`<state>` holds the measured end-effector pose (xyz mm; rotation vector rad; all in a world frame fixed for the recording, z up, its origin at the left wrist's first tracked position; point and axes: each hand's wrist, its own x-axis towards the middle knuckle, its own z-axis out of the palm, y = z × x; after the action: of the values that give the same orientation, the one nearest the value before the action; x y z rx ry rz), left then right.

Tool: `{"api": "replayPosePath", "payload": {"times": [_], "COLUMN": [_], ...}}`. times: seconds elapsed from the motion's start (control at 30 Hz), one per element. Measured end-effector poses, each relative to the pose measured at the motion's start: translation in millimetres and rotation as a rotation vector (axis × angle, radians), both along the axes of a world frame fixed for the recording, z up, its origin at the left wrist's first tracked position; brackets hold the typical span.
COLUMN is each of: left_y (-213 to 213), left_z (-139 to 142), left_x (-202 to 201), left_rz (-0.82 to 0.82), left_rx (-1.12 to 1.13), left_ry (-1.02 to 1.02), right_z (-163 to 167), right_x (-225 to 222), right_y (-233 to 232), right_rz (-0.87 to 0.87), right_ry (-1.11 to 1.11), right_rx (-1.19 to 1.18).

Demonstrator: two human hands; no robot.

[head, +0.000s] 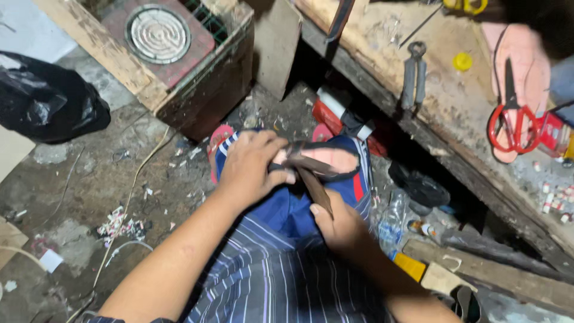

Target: The person sits on the floor assembling a slipper on a wooden last. They use pincers to grip and pull the upper over the last edge, press the insole into place, hammer the sole and upper with a small hammer, then pull the last out of the finished slipper and set it aside.

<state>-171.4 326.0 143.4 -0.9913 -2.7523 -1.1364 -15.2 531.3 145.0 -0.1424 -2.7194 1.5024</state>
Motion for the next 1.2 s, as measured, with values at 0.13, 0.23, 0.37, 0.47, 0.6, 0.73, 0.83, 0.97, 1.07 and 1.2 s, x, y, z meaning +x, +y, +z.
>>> {"api": "replayPosePath", "payload": {"times": [0.13, 0.23, 0.37, 0.47, 0.6, 0.73, 0.83, 0.97, 1.07, 1.2], "left_y": [-2.2, -1.3, -1.4, -0.6, -1.0, 2.7, 6.9, 25.0, 36.7, 38.1], "left_z": [-1.1, -2.5, -2.0, -2.1, -3.4, -1.1, 3.1, 4.6, 4.8, 9.1], "left_x": [4.2, 4.5, 0.7, -0.1, 0.9, 2.7, 8.5, 17.7, 22.4, 22.0], "left_rz": [-0.011, -0.007, -0.055, -0.068, -0.075, -0.069, -0.027, -0.042, -0.011, -0.035], "left_rx": [0.004, 0.003, -0.008, -0.020, -0.053, -0.077, -0.221, -0.402, -0.351, -0.286], "left_ry": [-0.002, 0.003, -0.046, -0.017, -0.004, -0.020, 0.033, 0.098, 0.125, 0.140], "right_z": [11.6, 17.6, 13.6, 17.0, 9.6, -21.7, -16.8, 8.7, 14.5, -4.5], "right_x": [6.8, 10.2, 1.5, 9.7, 20.6, -0.7, 2.0, 4.3, 4.3, 13.1], "right_y": [0.7, -2.7, -4.0, 6.8, 17.0, 13.7, 30.1, 82.6, 142.8, 232.4], "right_rz": [-0.204, -0.050, -0.034, -0.136, -0.076, -0.047, -0.221, -0.477, -0.676, -0.711], "right_ry": [-0.548, 0.306, -0.152, -0.381, 0.158, -0.312, -0.648, -0.210, -0.053, 0.159], "right_rx": [0.033, -0.446, 0.295, -0.129, -0.707, 0.224, -0.029, 0.209, 0.489, 0.871]}}
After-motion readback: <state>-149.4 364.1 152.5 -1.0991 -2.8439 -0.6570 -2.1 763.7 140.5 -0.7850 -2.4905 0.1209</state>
